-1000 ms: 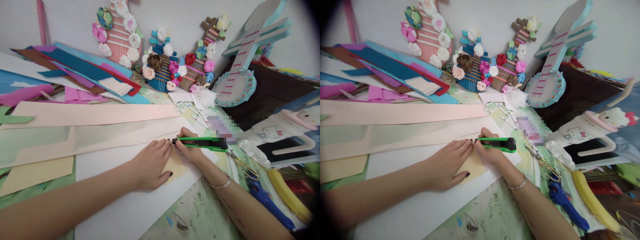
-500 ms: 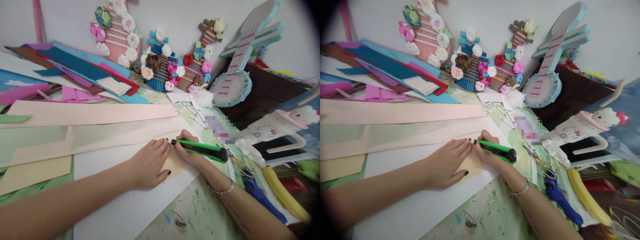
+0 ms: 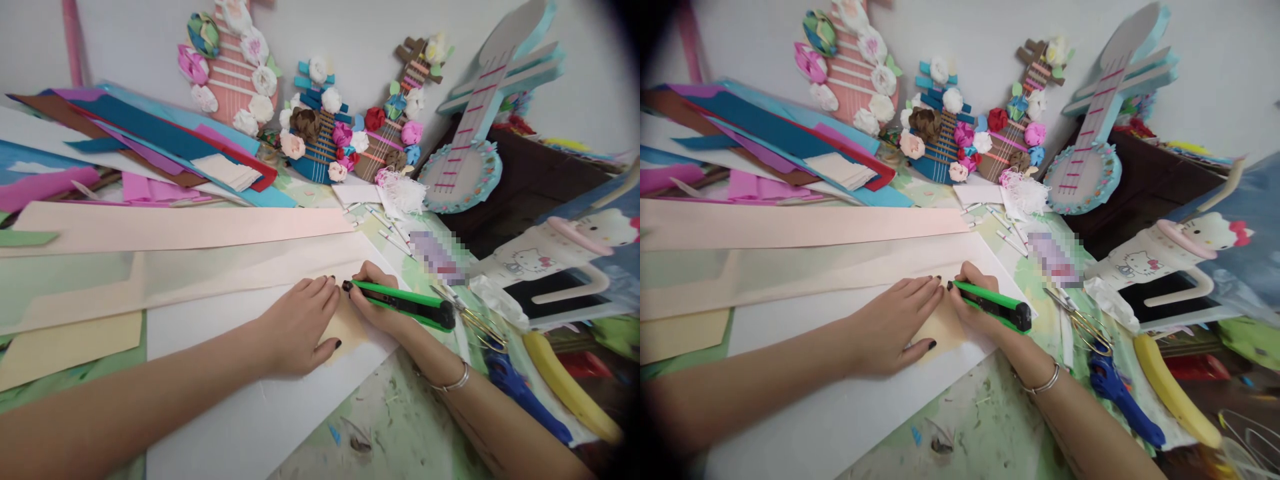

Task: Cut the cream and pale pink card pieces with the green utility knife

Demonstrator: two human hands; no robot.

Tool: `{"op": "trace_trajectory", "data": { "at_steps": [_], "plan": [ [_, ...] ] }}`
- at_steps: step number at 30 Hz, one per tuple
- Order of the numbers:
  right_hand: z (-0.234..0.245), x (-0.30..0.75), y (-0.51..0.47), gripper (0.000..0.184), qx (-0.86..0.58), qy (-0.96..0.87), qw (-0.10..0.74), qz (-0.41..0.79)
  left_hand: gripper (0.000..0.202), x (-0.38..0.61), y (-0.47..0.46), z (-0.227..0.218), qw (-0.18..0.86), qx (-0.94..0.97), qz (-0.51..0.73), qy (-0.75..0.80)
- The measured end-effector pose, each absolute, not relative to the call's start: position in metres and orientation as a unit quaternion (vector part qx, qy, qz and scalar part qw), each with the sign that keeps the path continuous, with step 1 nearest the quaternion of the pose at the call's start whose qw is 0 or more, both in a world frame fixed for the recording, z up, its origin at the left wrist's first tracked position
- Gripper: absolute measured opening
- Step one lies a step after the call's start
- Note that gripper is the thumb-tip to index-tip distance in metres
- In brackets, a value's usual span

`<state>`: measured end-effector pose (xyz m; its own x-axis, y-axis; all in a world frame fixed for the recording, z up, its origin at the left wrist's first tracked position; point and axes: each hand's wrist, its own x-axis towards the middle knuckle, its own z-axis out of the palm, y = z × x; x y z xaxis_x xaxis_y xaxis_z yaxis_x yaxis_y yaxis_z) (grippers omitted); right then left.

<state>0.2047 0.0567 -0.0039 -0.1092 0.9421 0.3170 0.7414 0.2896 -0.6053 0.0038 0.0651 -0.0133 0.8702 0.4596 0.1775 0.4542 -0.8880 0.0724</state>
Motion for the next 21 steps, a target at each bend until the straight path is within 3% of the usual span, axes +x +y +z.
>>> {"op": "trace_trajectory", "data": {
  "at_steps": [21],
  "plan": [
    [-0.001,0.204,0.046,0.015,-0.578,-0.723,0.344,0.154,0.061,0.003,0.064,-0.011,0.025,0.967,0.102,0.232]
  ]
}}
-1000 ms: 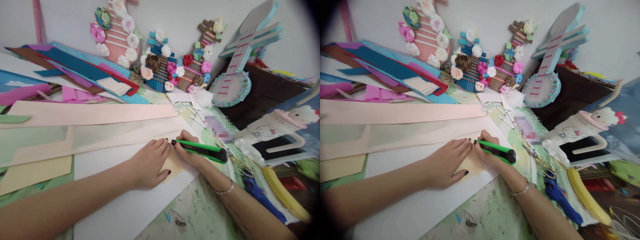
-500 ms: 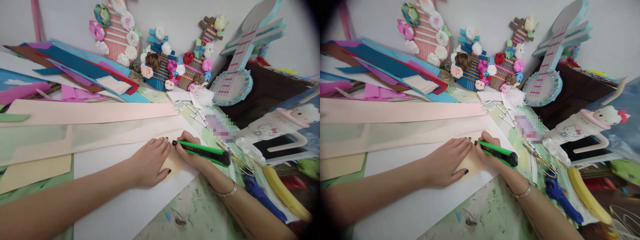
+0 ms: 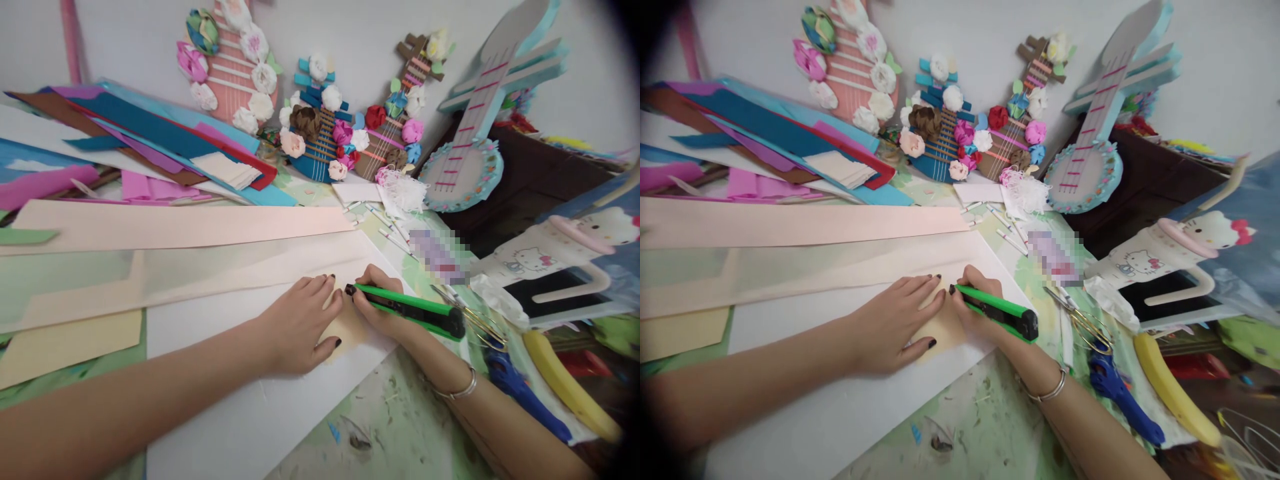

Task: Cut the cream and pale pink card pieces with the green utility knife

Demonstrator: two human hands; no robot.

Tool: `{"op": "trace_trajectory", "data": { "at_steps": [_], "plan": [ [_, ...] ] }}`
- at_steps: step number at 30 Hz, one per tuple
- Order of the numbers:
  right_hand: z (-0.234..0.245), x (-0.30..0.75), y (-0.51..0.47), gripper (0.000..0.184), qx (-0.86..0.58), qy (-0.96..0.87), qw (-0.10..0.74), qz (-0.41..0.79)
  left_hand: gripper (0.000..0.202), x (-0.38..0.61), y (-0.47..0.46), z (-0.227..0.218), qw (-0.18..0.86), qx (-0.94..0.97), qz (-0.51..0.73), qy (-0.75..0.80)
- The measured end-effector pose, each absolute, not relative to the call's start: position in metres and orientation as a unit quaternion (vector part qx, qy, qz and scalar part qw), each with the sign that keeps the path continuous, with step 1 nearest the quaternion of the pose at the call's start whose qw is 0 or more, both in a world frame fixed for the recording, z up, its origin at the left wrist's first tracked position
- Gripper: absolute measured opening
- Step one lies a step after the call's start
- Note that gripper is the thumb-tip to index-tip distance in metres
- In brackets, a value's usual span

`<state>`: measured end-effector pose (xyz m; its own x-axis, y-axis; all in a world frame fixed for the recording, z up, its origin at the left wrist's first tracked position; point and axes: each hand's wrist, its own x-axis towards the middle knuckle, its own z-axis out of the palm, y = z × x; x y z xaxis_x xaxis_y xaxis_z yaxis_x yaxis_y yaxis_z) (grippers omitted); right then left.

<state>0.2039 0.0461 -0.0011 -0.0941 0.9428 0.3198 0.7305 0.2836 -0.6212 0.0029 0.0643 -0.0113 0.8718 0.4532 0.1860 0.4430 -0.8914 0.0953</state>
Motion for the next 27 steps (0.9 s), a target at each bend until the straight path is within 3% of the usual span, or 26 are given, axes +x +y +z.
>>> {"op": "trace_trajectory", "data": {
  "at_steps": [27],
  "plan": [
    [-0.0045,0.2111,0.0370,0.015,-0.556,-0.743,0.342,0.145,0.059,0.0024,0.0624,-0.0088,0.030,0.968,0.098,0.231]
  ]
}}
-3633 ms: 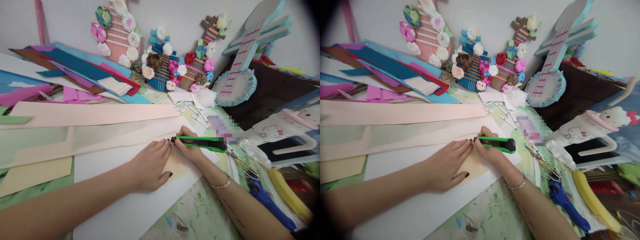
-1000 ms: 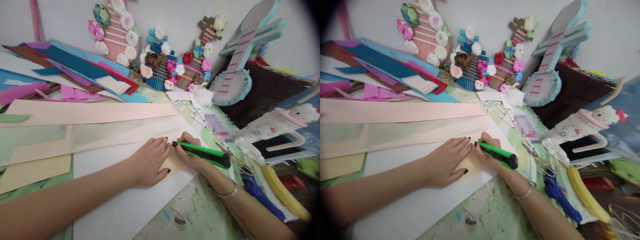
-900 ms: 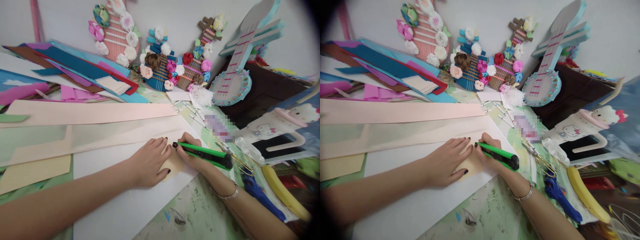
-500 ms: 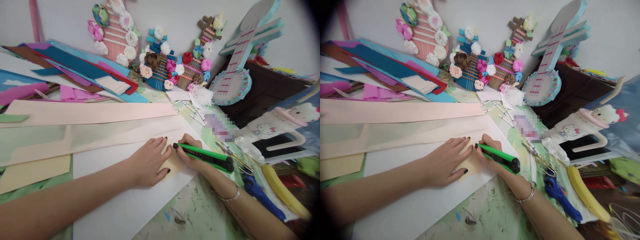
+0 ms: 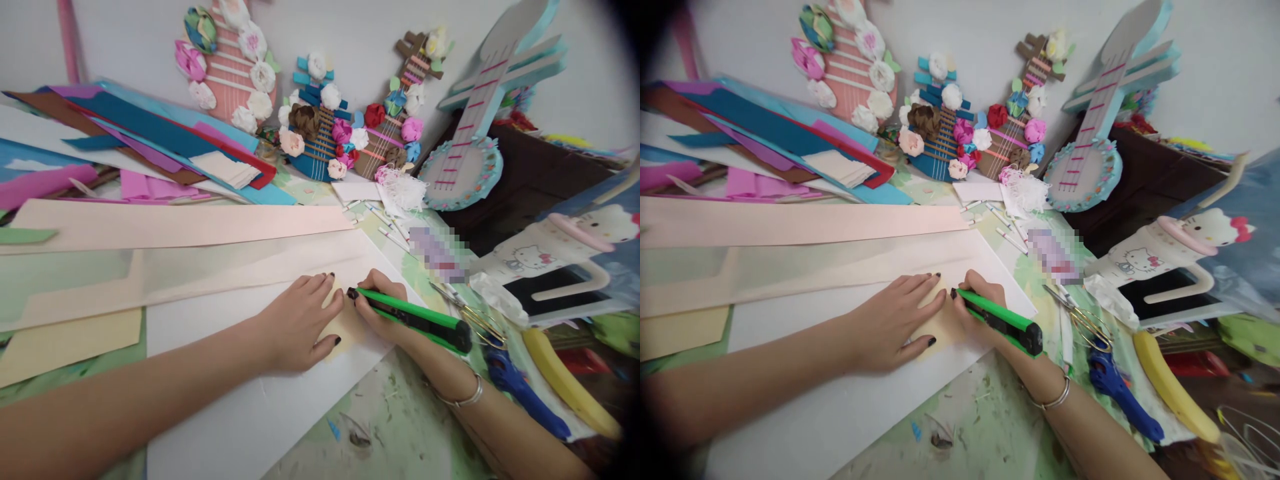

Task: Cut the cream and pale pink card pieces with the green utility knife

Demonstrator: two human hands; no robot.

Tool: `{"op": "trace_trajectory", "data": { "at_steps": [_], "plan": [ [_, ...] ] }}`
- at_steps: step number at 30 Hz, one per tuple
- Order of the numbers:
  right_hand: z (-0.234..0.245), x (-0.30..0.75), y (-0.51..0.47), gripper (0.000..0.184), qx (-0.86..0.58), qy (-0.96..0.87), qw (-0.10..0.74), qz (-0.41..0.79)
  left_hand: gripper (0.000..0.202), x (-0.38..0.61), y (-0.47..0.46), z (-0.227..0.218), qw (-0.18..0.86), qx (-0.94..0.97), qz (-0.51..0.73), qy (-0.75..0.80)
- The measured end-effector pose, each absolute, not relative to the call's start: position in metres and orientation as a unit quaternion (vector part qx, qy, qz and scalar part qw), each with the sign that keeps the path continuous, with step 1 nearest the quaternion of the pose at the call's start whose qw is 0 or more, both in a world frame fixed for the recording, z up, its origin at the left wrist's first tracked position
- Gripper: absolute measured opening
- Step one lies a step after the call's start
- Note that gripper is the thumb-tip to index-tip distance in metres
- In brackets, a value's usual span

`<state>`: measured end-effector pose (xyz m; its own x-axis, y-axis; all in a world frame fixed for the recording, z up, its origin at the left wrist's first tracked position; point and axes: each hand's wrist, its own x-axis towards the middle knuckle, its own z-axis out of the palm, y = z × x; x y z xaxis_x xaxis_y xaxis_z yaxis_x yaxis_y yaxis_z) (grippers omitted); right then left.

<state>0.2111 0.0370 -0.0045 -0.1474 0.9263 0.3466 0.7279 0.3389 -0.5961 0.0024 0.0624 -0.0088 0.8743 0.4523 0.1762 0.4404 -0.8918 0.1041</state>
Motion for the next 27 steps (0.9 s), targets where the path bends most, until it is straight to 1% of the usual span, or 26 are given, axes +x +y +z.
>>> {"op": "trace_trajectory", "data": {
  "at_steps": [7,22,27],
  "plan": [
    [-0.0058,0.2122,0.0360,0.014,-0.559,-0.748,0.332,0.138,0.059,0.0035,0.0628,-0.0095,0.029,0.969,0.091,0.230],
    [-0.0003,0.2098,0.0284,0.016,-0.554,-0.748,0.345,0.121,0.058,0.0032,0.0639,-0.0088,0.029,0.970,0.087,0.224],
    [-0.0010,0.2115,0.0276,0.017,-0.551,-0.748,0.343,0.136,0.058,0.0036,0.0635,-0.0084,0.031,0.970,0.091,0.225]
  ]
}}
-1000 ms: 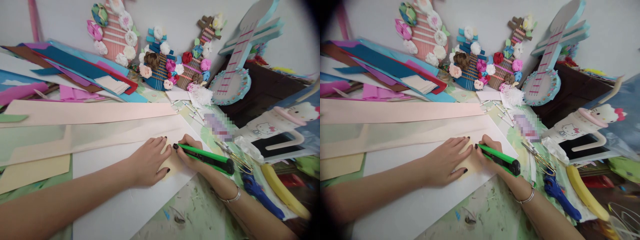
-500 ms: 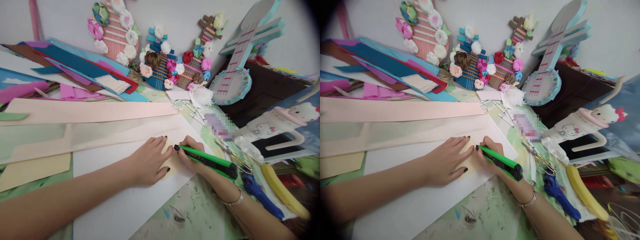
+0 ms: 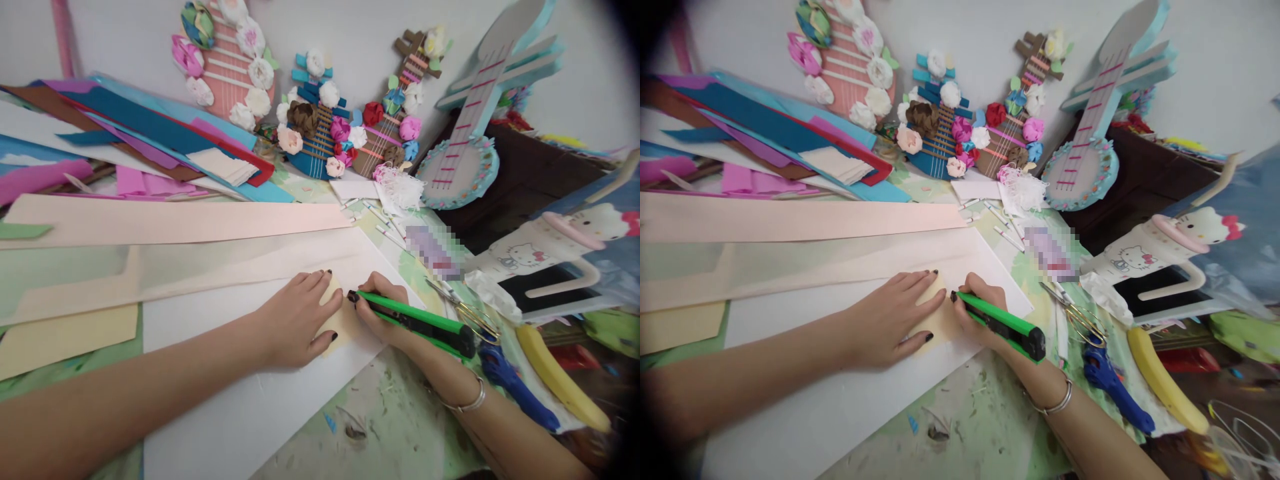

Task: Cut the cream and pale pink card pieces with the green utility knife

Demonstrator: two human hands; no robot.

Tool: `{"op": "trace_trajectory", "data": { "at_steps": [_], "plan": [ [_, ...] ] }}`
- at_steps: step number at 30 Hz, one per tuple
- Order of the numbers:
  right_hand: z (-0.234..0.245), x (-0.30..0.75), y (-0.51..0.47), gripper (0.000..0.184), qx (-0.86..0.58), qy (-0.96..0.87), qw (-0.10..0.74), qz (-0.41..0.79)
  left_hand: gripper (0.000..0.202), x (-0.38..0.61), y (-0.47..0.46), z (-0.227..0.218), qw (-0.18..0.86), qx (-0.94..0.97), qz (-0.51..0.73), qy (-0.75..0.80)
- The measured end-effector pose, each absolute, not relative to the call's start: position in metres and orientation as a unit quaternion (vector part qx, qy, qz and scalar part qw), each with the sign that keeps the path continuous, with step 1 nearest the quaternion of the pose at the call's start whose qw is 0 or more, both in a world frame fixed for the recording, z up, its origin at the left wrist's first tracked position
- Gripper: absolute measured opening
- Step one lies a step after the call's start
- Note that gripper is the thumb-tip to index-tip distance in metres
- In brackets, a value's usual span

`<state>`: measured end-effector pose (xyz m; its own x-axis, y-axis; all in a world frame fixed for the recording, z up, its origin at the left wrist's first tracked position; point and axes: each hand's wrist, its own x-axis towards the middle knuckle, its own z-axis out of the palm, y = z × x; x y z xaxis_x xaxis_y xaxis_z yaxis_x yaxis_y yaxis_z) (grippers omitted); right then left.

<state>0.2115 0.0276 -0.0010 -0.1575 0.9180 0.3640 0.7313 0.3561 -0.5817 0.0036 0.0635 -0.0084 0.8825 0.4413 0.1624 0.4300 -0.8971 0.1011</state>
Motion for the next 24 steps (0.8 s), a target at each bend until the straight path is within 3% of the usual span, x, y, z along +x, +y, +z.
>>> {"op": "trace_trajectory", "data": {
  "at_steps": [24],
  "plan": [
    [-0.002,0.213,0.017,0.017,-0.553,-0.744,0.352,0.130,0.050,0.003,0.063,-0.010,0.033,0.968,0.120,0.218]
  ]
}}
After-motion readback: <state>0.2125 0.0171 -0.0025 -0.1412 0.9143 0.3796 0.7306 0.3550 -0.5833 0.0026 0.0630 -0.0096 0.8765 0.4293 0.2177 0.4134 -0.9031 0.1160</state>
